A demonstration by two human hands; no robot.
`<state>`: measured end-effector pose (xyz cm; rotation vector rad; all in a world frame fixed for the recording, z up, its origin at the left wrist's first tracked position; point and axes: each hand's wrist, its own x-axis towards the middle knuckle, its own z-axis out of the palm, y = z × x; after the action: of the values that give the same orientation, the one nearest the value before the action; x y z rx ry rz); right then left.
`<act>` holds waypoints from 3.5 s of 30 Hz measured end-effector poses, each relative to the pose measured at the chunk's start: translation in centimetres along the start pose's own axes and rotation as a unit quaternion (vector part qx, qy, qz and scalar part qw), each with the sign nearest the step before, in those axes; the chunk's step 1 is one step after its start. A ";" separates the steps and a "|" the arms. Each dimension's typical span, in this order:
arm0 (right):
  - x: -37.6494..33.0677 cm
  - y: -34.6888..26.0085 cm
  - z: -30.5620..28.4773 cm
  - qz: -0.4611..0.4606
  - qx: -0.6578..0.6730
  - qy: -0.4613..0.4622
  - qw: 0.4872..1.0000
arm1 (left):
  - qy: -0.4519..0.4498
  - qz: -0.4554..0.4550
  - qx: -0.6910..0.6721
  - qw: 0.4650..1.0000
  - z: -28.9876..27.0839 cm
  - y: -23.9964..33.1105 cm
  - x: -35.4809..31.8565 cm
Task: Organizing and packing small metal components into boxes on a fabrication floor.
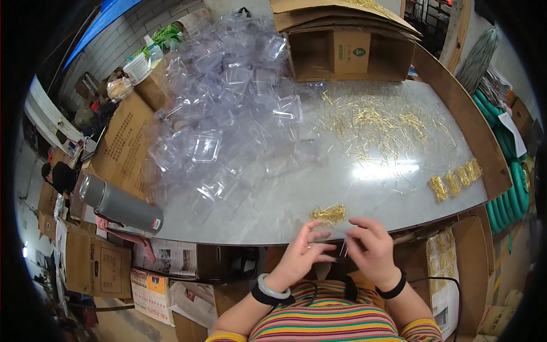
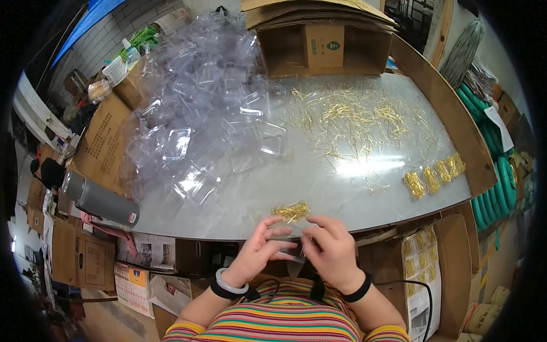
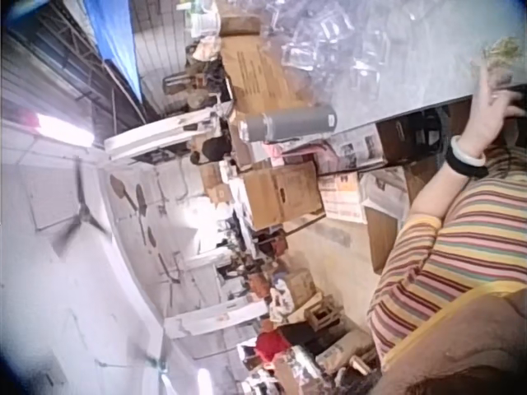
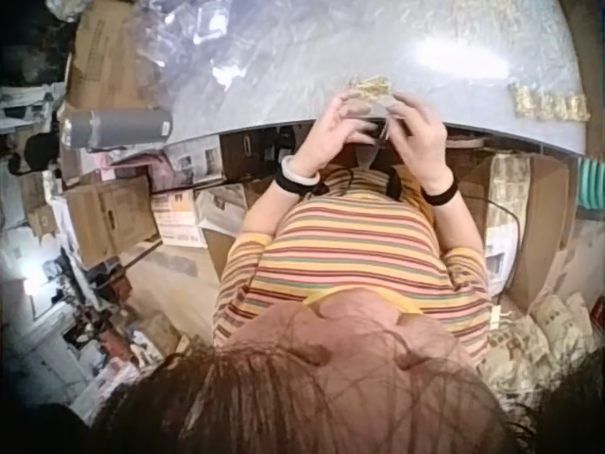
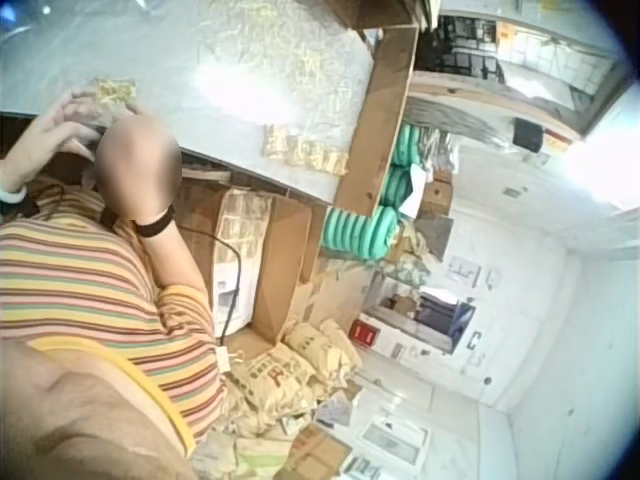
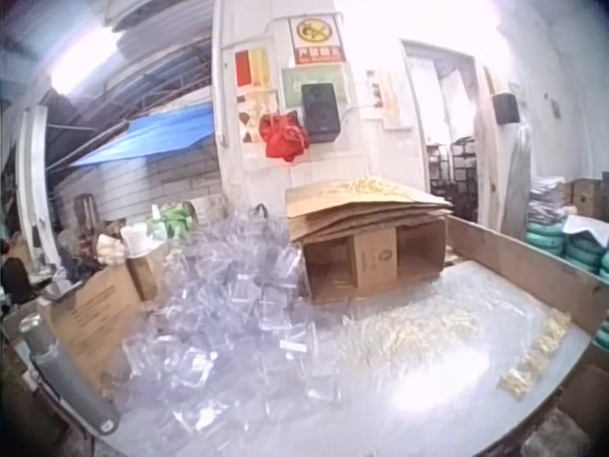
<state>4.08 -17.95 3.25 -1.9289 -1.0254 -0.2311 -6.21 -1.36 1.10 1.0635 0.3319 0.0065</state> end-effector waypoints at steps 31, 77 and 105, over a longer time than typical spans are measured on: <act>2.5 3.3 3.5 -0.103 -0.116 -0.127 0.980 | 0.086 0.040 -0.110 0.989 -0.2 1.3 -2.3; 1.6 1.7 4.7 -0.060 0.007 -0.052 0.997 | 0.088 0.272 0.674 0.681 -2.7 3.5 1.4; 0.3 3.3 3.2 -0.037 -0.002 -0.004 0.999 | 0.077 0.329 0.623 0.705 -1.6 0.1 2.1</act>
<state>5.96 -16.04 -0.47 -1.8985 -1.1039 -0.2669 -4.64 0.47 -0.07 2.5224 0.0325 0.5994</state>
